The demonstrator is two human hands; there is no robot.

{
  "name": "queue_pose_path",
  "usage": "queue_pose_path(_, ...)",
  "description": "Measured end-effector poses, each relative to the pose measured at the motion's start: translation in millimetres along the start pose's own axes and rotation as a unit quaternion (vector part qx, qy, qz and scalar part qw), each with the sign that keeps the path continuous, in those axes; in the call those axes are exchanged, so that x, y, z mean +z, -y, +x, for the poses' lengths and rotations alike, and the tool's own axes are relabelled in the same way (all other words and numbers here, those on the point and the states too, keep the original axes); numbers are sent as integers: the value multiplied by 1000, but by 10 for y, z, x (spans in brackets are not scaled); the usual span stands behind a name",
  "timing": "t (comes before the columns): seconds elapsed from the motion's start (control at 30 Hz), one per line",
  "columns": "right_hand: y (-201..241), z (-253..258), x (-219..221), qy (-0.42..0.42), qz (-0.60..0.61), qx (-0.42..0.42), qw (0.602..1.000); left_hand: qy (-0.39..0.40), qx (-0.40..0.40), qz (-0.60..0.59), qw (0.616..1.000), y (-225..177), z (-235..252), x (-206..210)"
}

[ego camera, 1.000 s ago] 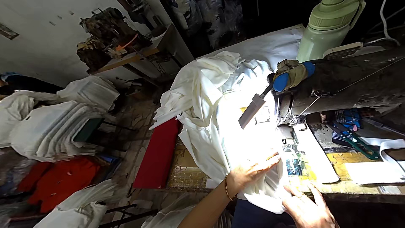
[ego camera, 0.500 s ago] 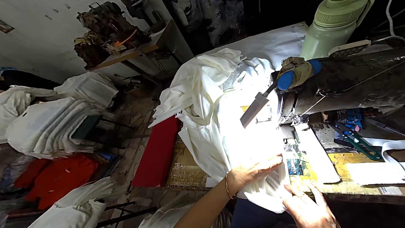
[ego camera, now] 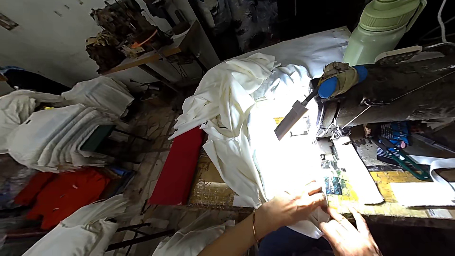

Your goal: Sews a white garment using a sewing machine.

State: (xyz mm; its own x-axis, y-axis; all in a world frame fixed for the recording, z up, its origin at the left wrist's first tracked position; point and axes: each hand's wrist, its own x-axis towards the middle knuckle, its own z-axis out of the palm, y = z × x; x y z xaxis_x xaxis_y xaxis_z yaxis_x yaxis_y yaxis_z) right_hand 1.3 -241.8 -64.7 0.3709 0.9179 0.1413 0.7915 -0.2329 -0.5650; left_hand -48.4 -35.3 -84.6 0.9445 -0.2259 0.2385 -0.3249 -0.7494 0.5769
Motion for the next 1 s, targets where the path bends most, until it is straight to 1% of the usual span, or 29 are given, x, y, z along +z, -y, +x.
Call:
queue_pose_path(0.1,-6,-6,15,-1,-10,-3,1000,-7,-14,28,999,-26,-29,18)
queue_pose_path(0.27,-17,6,3,2,-12,-12,1000,-33,-70,80,994,167,177,-26)
queue_pose_path(0.4,0,20,-23,16,-17,-13,1000,-58,-67,167,982,381,352,-145)
queue_pose_path(0.43,7,23,-28,20,-17,-11,1000,-69,-67,172,980,429,361,-167)
queue_pose_path(0.6,35,46,-43,26,-18,-5,999,-72,-84,137,984,490,276,-200)
queue_pose_path(0.73,33,57,-71,40,-14,-3,999,-57,-125,73,988,510,183,-115)
queue_pose_path(0.9,25,80,-86,51,-7,-1,999,-64,-109,64,990,577,141,-54)
queue_pose_path(1.0,20,101,-104,57,1,3,998,-45,-114,43,991,601,110,-65)
